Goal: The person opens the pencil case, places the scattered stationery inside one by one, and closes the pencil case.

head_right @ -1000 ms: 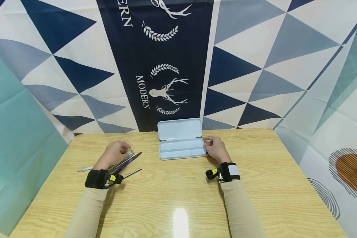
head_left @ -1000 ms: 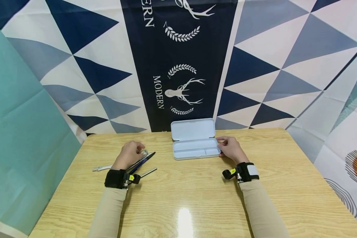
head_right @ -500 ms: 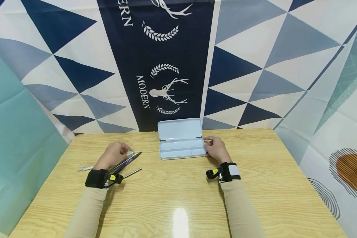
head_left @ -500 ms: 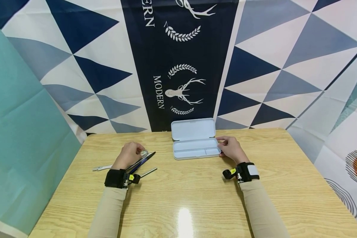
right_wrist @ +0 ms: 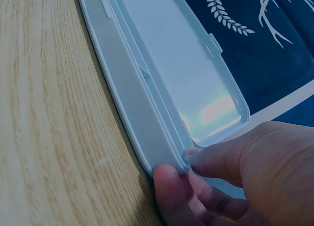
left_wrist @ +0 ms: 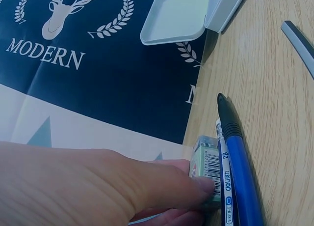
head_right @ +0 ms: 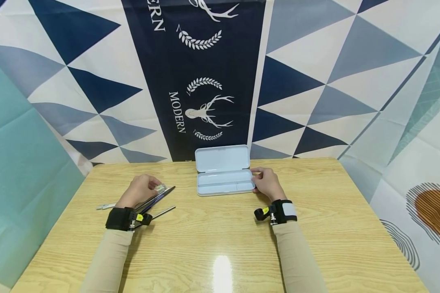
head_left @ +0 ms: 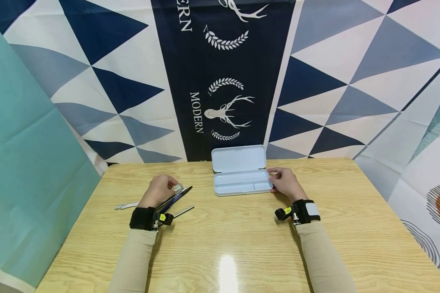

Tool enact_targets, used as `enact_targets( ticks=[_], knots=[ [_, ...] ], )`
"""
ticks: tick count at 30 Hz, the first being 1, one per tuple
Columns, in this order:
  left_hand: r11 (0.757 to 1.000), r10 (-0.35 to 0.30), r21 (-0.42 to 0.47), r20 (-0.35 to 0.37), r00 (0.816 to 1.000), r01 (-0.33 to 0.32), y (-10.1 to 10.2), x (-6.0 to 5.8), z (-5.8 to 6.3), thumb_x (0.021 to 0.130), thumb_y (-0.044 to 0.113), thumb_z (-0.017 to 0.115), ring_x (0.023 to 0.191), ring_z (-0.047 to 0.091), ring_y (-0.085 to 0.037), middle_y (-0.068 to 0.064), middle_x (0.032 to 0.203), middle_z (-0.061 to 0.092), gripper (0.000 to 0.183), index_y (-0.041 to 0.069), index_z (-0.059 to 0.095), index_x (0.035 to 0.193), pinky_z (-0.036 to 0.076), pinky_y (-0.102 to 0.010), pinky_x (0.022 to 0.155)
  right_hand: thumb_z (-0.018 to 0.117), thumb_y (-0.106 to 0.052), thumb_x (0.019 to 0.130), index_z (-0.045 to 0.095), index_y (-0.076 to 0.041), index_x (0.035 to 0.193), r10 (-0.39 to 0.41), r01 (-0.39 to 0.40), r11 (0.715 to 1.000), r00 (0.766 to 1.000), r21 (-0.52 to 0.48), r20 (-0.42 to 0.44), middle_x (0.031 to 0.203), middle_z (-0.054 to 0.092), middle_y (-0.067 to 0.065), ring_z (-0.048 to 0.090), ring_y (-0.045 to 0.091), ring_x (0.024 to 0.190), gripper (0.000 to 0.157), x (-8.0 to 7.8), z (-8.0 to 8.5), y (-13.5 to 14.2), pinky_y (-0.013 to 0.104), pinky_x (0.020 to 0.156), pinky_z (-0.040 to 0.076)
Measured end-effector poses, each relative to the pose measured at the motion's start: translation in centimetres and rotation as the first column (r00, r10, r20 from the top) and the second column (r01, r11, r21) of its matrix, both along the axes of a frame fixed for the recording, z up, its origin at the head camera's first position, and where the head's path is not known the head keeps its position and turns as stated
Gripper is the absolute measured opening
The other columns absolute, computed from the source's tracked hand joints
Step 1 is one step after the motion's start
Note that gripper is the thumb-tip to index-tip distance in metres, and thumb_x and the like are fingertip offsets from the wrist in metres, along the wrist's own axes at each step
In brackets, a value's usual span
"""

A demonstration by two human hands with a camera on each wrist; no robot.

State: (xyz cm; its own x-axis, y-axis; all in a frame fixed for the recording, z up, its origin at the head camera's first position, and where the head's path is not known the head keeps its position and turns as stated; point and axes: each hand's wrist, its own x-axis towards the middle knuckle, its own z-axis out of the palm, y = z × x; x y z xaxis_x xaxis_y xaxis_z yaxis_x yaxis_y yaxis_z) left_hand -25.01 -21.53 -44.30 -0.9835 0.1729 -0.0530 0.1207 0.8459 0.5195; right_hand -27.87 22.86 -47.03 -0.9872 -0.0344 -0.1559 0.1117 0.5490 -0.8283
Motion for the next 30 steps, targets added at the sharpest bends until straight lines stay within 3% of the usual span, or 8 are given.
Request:
enact_targets(
  ticks=[30],
  knots=[
    [1.000, 0.004, -0.008, -0.001, 1.000, -0.004, 0.06, 0.01, -0.33, 0.097, -0.008, 0.074, 0.108, 0.075, -0.036, -0.022, 0.116, 0.080, 0.026, -0.004, 0.081, 0.122, 0.063, -0.052, 0.102, 0.057, -0.002, 0.114, 0.058, 0.004, 0.159, 0.007, -0.007, 1.000, 1.000, -0.019, 0.006, 0.109, 0.062, 0.019, 0.067, 0.013, 0.070, 0.045, -0.08, -0.07, 0.05, 0.024, 0.063, 0.063]
  ],
)
